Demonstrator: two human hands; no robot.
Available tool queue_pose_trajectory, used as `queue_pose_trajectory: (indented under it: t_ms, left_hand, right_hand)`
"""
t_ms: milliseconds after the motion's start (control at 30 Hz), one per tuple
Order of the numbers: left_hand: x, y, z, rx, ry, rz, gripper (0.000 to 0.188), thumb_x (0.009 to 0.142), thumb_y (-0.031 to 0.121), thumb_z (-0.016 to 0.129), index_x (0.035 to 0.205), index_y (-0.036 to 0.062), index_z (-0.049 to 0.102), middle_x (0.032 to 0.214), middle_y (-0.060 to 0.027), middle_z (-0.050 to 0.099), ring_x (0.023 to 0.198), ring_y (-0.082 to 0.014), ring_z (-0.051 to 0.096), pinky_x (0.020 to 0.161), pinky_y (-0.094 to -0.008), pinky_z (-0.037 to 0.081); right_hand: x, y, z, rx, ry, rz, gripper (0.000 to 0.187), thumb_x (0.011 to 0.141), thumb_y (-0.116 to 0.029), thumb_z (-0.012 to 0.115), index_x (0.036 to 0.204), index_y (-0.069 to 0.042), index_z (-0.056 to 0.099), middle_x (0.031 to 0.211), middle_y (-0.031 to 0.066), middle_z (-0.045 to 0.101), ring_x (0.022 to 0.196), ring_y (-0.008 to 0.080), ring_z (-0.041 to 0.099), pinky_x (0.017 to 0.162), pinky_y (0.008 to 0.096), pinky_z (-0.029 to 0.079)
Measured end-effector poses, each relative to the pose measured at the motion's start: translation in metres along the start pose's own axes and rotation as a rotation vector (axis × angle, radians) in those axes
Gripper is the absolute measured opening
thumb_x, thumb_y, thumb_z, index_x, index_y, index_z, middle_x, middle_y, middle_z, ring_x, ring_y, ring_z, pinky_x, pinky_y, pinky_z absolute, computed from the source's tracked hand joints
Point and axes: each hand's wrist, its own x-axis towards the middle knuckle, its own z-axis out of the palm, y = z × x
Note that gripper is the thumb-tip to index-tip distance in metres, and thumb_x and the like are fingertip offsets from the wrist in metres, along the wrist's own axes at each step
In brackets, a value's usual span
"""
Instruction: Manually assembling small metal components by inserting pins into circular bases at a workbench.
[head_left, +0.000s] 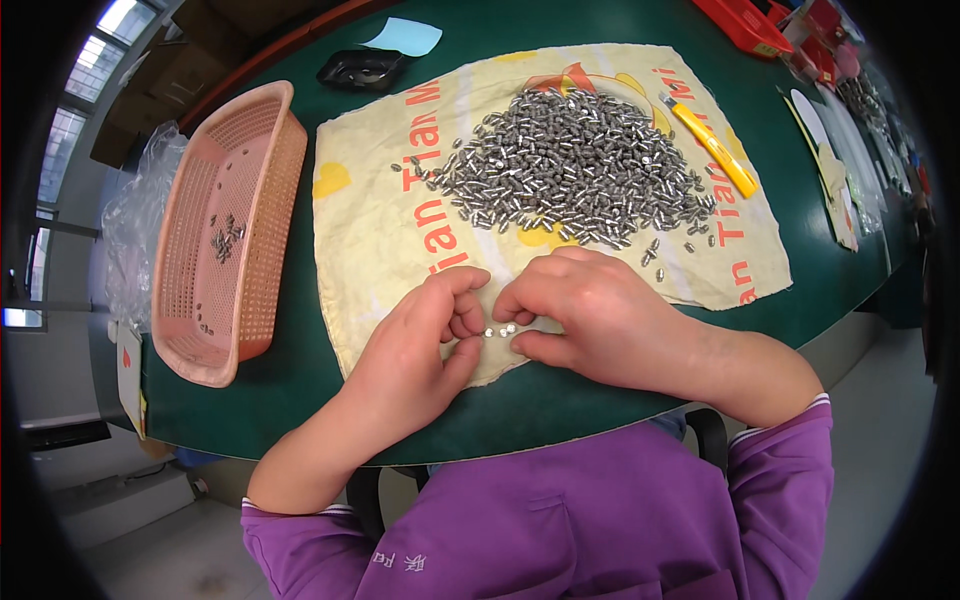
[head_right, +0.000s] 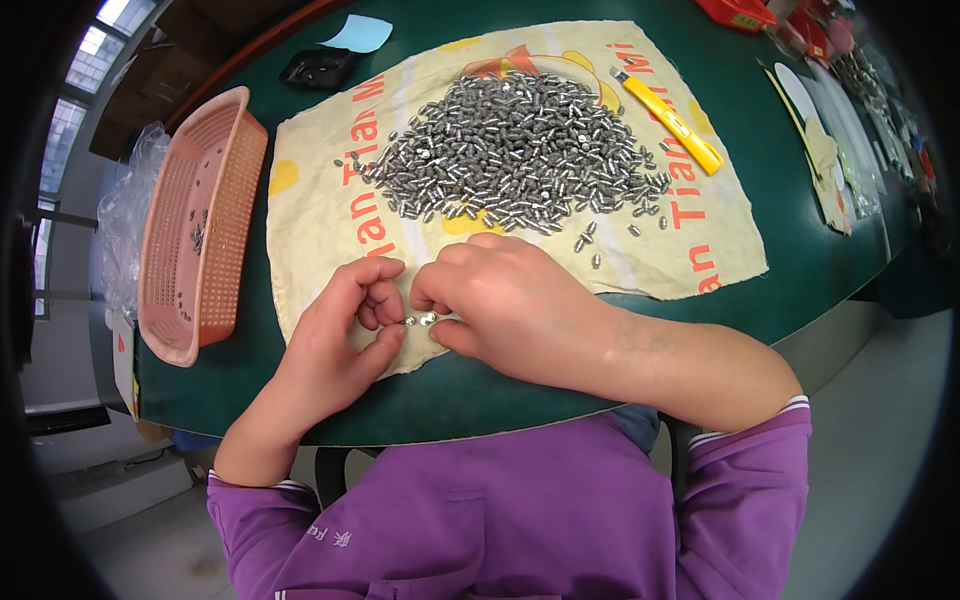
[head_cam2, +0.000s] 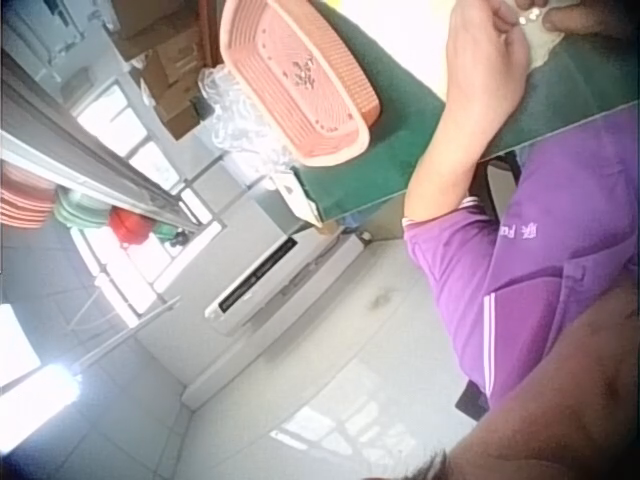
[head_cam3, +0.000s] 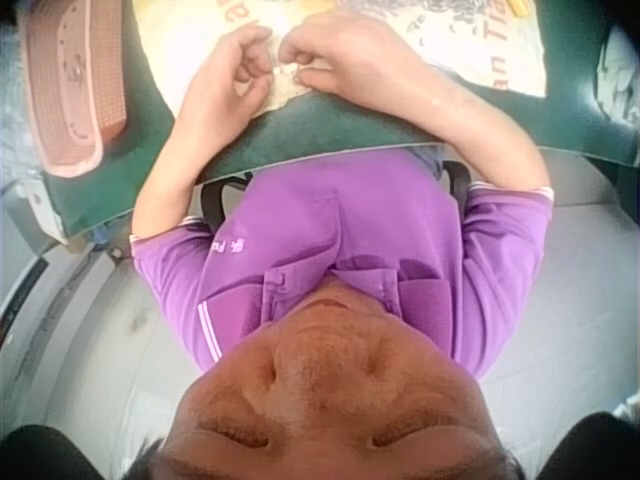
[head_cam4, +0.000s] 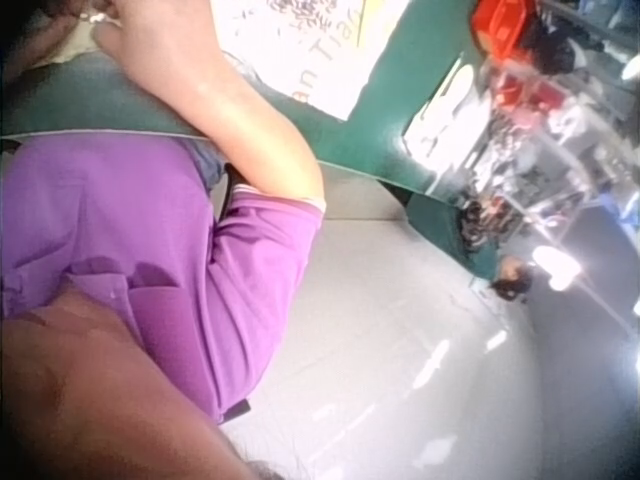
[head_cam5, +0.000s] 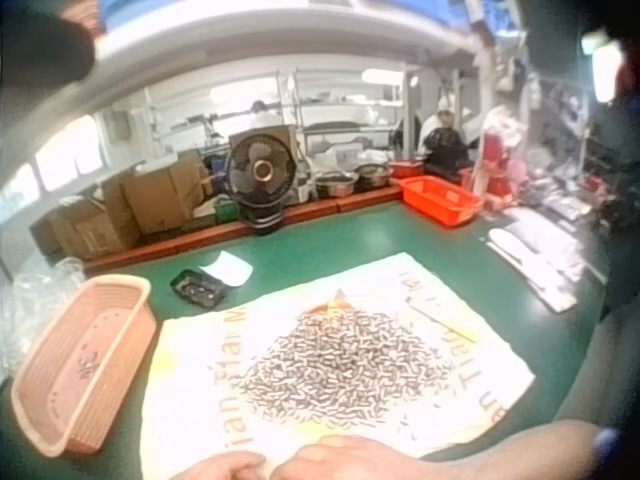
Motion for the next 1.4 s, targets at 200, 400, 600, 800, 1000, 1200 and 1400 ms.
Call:
queue_pose_trajectory:
  t_ms: [200, 400, 600, 800, 1000, 1200, 1400]
  left_hand:
    - [0.001, -0.002, 0.000, -0.075, -0.036, -0.039, 0.057, 0.083, -0.009, 0.068, 0.135, 0.0034, 0.050, 0.098, -0.0044, 0.060, 0.087, -0.0163, 0.061, 0.079, -0.0299, 0.052]
    - [0.001, 0.003, -0.004, -0.065, -0.040, -0.061, 0.059, 0.081, -0.008, 0.070, 0.136, 0.0038, 0.051, 0.106, -0.0071, 0.060, 0.090, -0.0179, 0.061, 0.081, -0.0314, 0.052]
    - [0.004, 0.000, -0.005, 0.097, -0.028, 0.142, 0.041, 0.080, -0.008, 0.074, 0.119, 0.0021, 0.066, 0.106, -0.0073, 0.061, 0.092, -0.0187, 0.061, 0.080, -0.0297, 0.052]
    - [0.005, -0.001, -0.004, 0.204, -0.025, 0.172, 0.026, 0.083, 0.001, 0.075, 0.108, 0.0034, 0.068, 0.100, -0.0118, 0.064, 0.097, -0.0326, 0.064, 0.083, -0.0419, 0.053]
    - [0.002, 0.004, -0.002, 0.197, 0.029, 0.114, 0.025, 0.083, 0.003, 0.076, 0.107, 0.0041, 0.069, 0.098, -0.0118, 0.067, 0.093, -0.0319, 0.066, 0.080, -0.0419, 0.054]
    - [0.008, 0.007, 0.005, 0.194, 0.003, 0.113, 0.028, 0.083, 0.006, 0.077, 0.110, 0.0051, 0.070, 0.103, -0.0108, 0.063, 0.093, -0.0316, 0.065, 0.080, -0.0416, 0.054]
    - [0.007, 0.012, 0.007, 0.445, -0.030, 0.318, 0.024, 0.084, 0.008, 0.071, 0.108, 0.0049, 0.067, 0.105, -0.0101, 0.060, 0.096, -0.0300, 0.060, 0.081, -0.0398, 0.052]
  right_hand:
    - [0.000, 0.001, 0.001, -0.010, 0.013, -0.010, 0.023, 0.078, -0.010, 0.076, 0.099, -0.008, 0.067, 0.088, 0.0108, 0.065, 0.091, 0.0332, 0.064, 0.083, 0.0447, 0.051]
    - [0.000, 0.001, -0.001, -0.055, 0.010, -0.004, 0.024, 0.079, -0.010, 0.078, 0.101, -0.009, 0.070, 0.092, 0.0057, 0.069, 0.089, 0.0266, 0.067, 0.082, 0.0396, 0.052]
    - [0.005, 0.008, -0.009, 0.105, 0.160, 0.073, 0.017, 0.084, -0.004, 0.066, 0.101, -0.004, 0.067, 0.089, 0.0103, 0.069, 0.087, 0.0291, 0.069, 0.079, 0.0421, 0.055]
    - [0.006, 0.012, -0.008, 0.005, 0.183, 0.072, 0.018, 0.084, -0.002, 0.070, 0.102, -0.005, 0.070, 0.091, 0.0078, 0.070, 0.086, 0.0238, 0.069, 0.079, 0.0368, 0.055]
    - [0.000, 0.005, -0.005, -0.063, 0.052, 0.053, 0.009, 0.083, -0.008, 0.071, 0.092, -0.007, 0.071, 0.088, 0.0078, 0.070, 0.091, 0.0287, 0.067, 0.082, 0.0401, 0.054]
    - [-0.002, 0.010, -0.008, -0.093, 0.083, 0.054, 0.008, 0.082, -0.009, 0.072, 0.089, -0.007, 0.070, 0.088, 0.0089, 0.070, 0.089, 0.0304, 0.066, 0.081, 0.0416, 0.053]
    - [0.003, 0.008, -0.012, -0.096, 0.060, 0.063, 0.008, 0.082, -0.011, 0.072, 0.089, -0.007, 0.070, 0.088, 0.0095, 0.070, 0.091, 0.0311, 0.066, 0.083, 0.0419, 0.053]
